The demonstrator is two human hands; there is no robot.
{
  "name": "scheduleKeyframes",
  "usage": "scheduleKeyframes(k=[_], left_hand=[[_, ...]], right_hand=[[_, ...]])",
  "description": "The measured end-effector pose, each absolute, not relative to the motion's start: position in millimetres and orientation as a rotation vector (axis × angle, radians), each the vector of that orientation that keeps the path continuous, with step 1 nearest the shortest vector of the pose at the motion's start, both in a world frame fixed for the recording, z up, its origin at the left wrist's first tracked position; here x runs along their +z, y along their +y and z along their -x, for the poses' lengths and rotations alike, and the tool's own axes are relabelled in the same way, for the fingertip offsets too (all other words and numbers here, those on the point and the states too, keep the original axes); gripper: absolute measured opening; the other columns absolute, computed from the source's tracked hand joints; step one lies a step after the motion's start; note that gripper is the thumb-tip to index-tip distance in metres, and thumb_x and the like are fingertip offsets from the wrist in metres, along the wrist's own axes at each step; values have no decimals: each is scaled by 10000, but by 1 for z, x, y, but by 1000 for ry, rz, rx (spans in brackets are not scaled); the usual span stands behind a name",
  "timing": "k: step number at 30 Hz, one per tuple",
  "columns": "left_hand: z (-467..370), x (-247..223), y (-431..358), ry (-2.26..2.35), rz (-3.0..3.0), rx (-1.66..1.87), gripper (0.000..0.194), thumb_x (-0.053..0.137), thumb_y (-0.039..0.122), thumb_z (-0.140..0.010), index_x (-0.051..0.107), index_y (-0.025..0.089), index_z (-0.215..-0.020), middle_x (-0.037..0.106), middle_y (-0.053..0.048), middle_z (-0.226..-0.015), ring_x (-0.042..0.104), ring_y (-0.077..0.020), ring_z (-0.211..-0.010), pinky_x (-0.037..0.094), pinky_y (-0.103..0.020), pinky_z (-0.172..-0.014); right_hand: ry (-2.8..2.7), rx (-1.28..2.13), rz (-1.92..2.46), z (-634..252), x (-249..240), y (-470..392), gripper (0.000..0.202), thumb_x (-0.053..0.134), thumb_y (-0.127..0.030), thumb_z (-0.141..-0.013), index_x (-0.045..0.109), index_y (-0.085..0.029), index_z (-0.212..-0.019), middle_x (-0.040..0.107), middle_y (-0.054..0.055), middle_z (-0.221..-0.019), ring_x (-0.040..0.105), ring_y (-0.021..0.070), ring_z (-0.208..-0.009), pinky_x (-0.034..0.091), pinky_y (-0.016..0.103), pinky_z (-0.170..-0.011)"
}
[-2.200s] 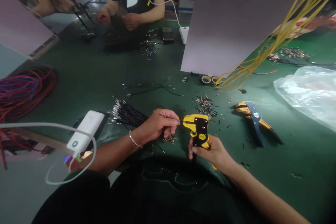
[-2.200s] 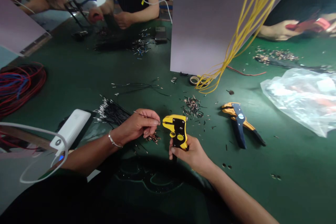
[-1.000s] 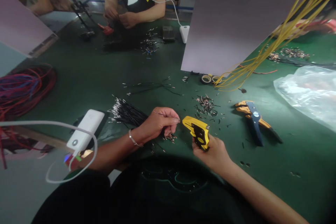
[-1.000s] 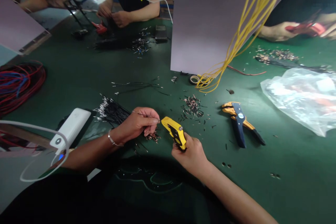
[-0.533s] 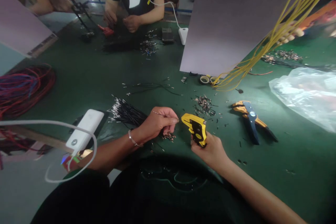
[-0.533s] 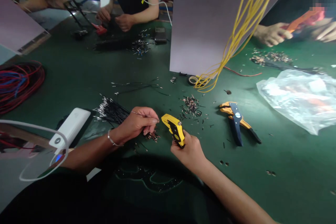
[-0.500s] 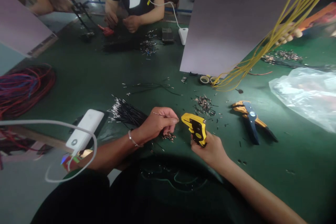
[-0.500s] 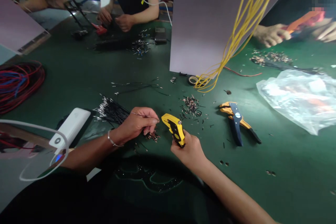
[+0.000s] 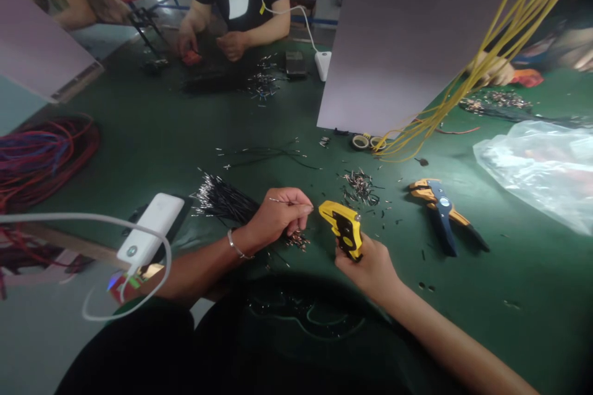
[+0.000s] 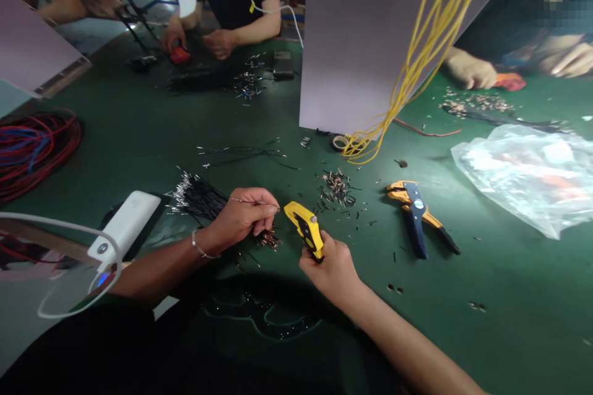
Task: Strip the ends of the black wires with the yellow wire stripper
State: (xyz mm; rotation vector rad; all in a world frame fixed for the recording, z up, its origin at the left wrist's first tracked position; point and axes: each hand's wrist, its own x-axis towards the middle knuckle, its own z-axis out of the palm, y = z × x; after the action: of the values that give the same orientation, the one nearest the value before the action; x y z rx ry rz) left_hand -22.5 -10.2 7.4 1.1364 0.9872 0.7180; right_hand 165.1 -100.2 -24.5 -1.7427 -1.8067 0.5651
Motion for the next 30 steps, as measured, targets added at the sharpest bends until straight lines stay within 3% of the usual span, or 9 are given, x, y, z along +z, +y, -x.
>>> scheduleKeyframes(k=[13,30], left_hand=[[25,12,-12,841,-879,677,111,666,198,-683,582,126,-692,571,30,-427,398,-47,-285,297,-168,-304],[26,14,-13,829,-898,670,125,680,225,-692,592,137,-700,570,37,-437,408,-45,-294,312,-178,-317]], right_hand=[[-1996,255,1595,-161,-24,-110,174,435,-266,-786,526,-215,-647,611,40,-461,609,224,-394,434,288,-433],[-1951,583,1609,-164,-25,-109,223,446,-320,-806,528,-226,-622,626,35,-523,597,186,-431,461,276,-460]])
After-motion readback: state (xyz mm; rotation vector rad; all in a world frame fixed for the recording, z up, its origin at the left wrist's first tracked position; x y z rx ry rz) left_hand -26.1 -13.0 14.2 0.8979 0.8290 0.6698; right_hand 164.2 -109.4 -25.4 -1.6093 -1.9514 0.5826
